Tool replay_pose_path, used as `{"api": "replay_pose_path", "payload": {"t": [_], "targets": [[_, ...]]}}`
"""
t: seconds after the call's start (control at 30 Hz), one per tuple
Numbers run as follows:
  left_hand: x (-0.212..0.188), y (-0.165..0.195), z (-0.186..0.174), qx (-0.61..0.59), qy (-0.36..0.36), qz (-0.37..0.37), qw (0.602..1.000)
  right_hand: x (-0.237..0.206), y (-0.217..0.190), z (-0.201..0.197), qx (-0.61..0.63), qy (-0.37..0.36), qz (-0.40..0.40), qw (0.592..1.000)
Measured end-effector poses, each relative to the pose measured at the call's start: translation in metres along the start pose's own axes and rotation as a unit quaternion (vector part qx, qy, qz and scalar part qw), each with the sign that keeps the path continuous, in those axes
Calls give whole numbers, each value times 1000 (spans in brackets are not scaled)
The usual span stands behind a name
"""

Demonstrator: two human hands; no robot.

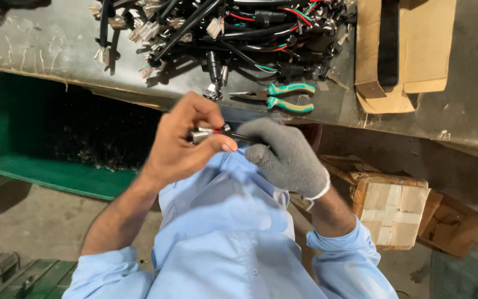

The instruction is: The person picks a black cable from a pile of wire harnesses on the workbench, holds a connector, and works the wire ends into the connector housing, using pliers at times to assist. They repeat the fitting process on successive harnesses, placing completed ones back on the bench.

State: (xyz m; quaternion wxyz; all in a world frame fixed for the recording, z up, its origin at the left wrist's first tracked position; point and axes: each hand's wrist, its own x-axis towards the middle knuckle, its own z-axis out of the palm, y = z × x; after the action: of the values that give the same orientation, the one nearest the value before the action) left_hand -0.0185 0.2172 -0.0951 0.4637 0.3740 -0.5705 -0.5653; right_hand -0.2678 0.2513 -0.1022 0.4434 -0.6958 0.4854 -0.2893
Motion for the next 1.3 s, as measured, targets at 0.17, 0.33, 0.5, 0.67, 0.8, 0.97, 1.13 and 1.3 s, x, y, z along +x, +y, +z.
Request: {"api": "replay_pose_path", "payload": {"t": [0.17, 0.33, 0.5, 0.67, 0.8, 0.97, 1.13, 1.3], "targets": [[5, -5, -12, -81, 119, 57, 988, 3, -2, 4, -76, 6, -27, 997], [9, 8, 4, 110, -39, 71, 991, 3, -10, 7, 22, -3, 28, 999], [9, 5, -12, 26, 146, 167, 975, 6, 6, 12, -96, 15, -86, 991], [-4, -35, -21, -311, 99, 20, 945, 0, 25, 16, 137, -5, 64, 989], [-31, -78, 20, 233, -79, 125, 961, -6, 31, 36, 367, 113, 136, 913], [-51, -115, 37, -86, -80, -177, 977, -10, 36, 43, 148, 116, 100, 977], [-53, -124, 31, 18, -123, -136, 983, -12, 36, 42, 74, 106, 75, 989], [-45, -123, 32, -15, -163, -81, 983, -12, 37, 38, -39, 158, -1, 987]]}}
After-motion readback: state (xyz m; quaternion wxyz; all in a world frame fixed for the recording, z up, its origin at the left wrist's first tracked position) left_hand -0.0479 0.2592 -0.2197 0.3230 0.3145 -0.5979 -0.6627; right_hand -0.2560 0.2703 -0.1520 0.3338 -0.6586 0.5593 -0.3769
